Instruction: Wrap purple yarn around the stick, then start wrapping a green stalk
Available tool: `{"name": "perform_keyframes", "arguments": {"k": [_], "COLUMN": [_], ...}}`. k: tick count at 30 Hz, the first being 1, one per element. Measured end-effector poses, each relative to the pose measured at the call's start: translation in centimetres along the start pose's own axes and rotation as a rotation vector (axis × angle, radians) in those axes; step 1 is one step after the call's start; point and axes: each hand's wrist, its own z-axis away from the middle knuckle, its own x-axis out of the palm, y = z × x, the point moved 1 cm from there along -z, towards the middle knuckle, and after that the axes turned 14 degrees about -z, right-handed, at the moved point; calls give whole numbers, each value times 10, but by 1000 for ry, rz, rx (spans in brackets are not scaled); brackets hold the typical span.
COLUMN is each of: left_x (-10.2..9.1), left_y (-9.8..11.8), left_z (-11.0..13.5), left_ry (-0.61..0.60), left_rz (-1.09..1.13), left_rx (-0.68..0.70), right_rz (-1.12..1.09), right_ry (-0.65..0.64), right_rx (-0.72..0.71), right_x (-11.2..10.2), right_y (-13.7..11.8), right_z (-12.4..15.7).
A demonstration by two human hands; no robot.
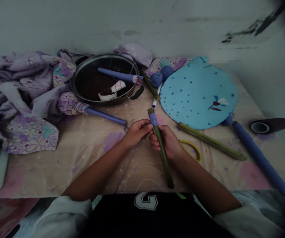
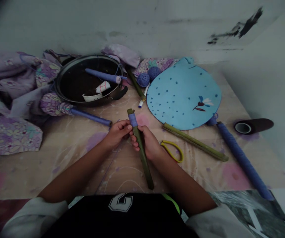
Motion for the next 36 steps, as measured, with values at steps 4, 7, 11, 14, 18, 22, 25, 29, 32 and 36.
{"name": "perform_keyframes", "arguments": {"k": [4, 7, 11, 14, 18, 22, 25, 29, 32, 36], "left_x": [-3, -5, -3, -1, -1, -3, -5, -6, -6, -7], "left_y": [1, 1, 0, -1, 0, 1, 0, -2, -1, 2], "left_z": [1, 1, 0, 0, 2, 2, -1, -3, -2, 0], "left_ry": [-82, -88, -71, -35, -68, -83, -39, 15, 14, -62], "left_rz": [10, 13, 35, 38, 101, 106, 87, 93, 86, 68], "left_rx": [-13, -23, -21, -34, -88, -85, -54, -23, -28, -69], "right_rz": [67, 137, 197, 198, 171, 135, 106, 92, 89, 74], "right_ry": [4, 43, 63, 45, 6, 7, 25, 38, 24, 13], "right_rx": [-11, -103, -230, -265, -276, -228, -222, -240, -215, -143], "right_x": [1, 3, 6, 8, 9, 8, 7, 6, 5, 2], "right_y": [0, 1, 3, 4, 3, 2, 1, -1, -2, -1], "right_z": [1, 2, 4, 5, 7, 6, 4, 3, 4, 1]}}
